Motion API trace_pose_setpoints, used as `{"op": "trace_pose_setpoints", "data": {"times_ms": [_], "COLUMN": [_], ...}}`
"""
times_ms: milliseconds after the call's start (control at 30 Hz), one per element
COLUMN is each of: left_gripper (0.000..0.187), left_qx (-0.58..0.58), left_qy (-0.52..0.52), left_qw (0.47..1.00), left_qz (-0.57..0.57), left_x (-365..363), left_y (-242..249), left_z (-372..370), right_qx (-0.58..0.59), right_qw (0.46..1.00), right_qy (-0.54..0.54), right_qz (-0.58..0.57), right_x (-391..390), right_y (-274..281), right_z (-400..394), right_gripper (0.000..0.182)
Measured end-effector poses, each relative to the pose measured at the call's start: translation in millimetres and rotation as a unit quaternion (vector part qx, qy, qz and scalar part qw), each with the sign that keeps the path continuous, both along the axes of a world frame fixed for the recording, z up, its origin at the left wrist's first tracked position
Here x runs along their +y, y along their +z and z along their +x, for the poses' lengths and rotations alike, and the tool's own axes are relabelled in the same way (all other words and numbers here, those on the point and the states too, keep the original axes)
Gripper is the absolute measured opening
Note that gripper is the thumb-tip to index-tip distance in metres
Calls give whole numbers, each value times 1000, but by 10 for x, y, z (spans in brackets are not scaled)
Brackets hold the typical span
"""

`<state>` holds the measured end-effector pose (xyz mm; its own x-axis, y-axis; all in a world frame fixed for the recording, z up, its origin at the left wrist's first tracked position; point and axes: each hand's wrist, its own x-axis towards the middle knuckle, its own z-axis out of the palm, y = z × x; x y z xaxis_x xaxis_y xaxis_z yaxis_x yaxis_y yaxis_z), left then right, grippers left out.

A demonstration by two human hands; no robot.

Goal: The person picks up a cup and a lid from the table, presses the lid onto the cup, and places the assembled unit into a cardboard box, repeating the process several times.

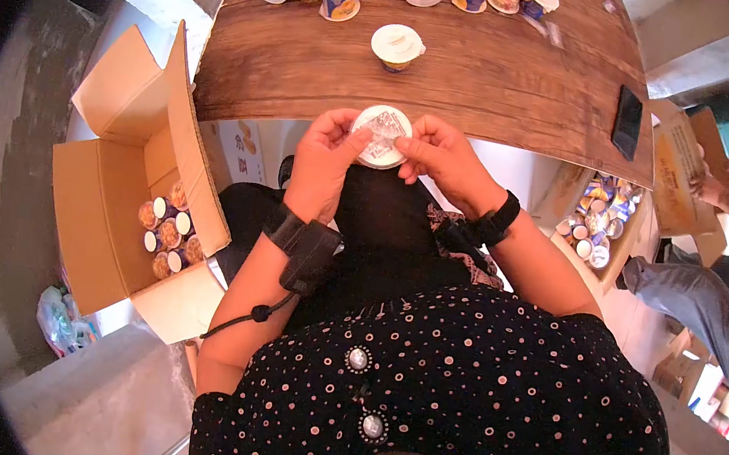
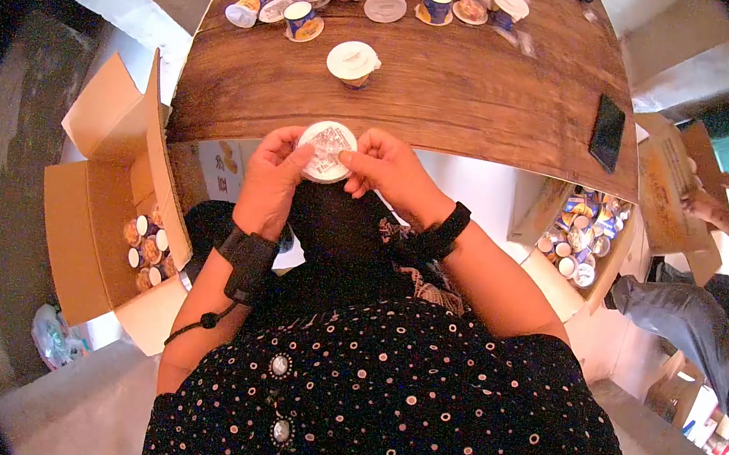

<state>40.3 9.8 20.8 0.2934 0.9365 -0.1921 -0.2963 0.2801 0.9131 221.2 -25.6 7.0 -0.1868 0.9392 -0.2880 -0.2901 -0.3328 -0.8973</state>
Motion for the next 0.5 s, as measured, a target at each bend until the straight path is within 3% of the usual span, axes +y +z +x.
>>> {"op": "trace_pose_setpoints", "data": {"times_ms": [67,500], "left_gripper": [19,11], "left_qx": [-31,87], "left_qy": [-10,18], "left_qw": [999,994], "left_qz": [-36,62], "left_x": [11,91], "left_y": [16,-20], "left_z": [-7,141], "right_qx": [24,-43], "right_qw": [1000,997], "right_qy": [-7,-41], "right_qz": [-2,43], "right_x": [10,67], "right_y": [-15,45], "right_z": [31,76], "right_gripper": [17,18]}}
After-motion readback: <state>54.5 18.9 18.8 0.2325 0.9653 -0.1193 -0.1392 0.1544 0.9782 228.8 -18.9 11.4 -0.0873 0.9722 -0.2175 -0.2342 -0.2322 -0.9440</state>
